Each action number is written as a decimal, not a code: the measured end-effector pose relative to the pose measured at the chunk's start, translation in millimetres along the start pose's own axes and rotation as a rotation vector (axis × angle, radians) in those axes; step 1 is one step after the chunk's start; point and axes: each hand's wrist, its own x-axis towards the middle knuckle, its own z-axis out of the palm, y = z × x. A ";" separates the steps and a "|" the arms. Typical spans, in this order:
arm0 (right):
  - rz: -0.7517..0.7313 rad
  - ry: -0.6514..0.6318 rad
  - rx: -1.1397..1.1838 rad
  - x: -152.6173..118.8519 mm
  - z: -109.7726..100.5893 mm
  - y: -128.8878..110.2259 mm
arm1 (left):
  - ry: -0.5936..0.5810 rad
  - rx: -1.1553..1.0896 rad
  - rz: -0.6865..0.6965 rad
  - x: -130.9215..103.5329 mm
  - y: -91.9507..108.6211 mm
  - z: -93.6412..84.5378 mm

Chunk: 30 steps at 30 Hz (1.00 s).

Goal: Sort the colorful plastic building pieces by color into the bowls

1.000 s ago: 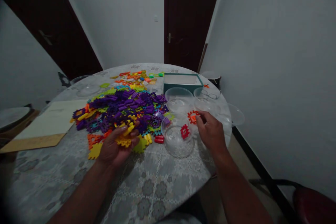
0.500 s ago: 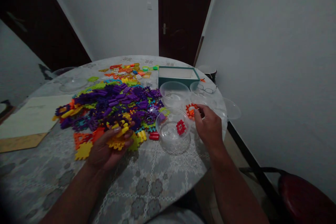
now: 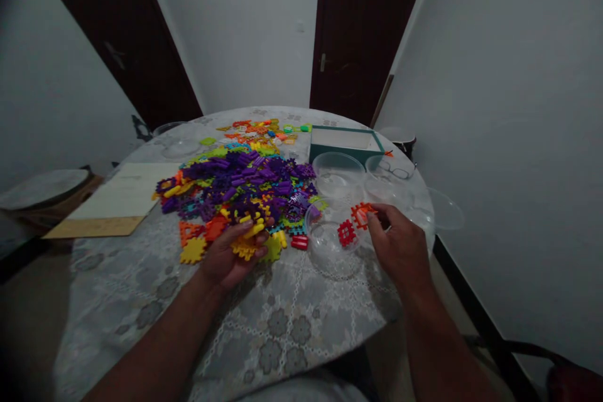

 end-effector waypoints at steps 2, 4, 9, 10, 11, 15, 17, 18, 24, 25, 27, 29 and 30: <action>0.015 0.039 -0.008 1.7 -0.3 5.1 | -0.009 0.001 0.008 0.1 0.4 -0.9; 0.033 0.068 -0.016 5.9 -1.9 10.2 | -0.014 0.003 0.015 0.1 1.4 -1.8; 0.094 0.124 -0.027 14.2 -6.4 14.0 | -0.013 0.019 0.004 0.6 4.6 -2.3; 0.101 0.126 -0.020 13.5 -6.6 12.0 | -0.017 0.017 0.000 0.8 4.7 -1.7; 0.102 0.121 -0.010 11.9 -6.4 9.2 | -0.021 0.016 -0.005 1.1 4.5 -1.0; 0.068 0.049 0.019 2.0 -1.3 -3.8 | -0.021 0.030 -0.020 2.1 1.1 1.6; 0.049 -0.004 -0.002 -1.6 2.8 -7.8 | -0.031 0.054 -0.024 2.0 -0.9 2.3; 0.041 -0.028 -0.017 -2.6 4.7 -8.8 | -0.039 0.068 -0.027 1.7 -1.6 2.5; 0.005 -0.009 -0.060 -2.9 8.7 -13.4 | -0.047 0.112 -0.051 -0.6 -3.5 3.2; -0.009 -0.006 -0.049 -3.3 8.2 -16.5 | -0.048 0.116 -0.052 -0.6 -3.9 3.1; -0.038 -0.020 -0.009 -5.1 7.5 -26.3 | -0.054 0.125 -0.049 -0.4 -4.9 2.6; -0.085 -0.055 0.038 -8.2 8.4 -40.8 | -0.066 0.137 -0.051 -0.3 -5.8 2.0; -0.121 -0.084 0.064 -10.1 10.0 -49.3 | -0.071 0.142 -0.056 -0.3 -6.1 1.6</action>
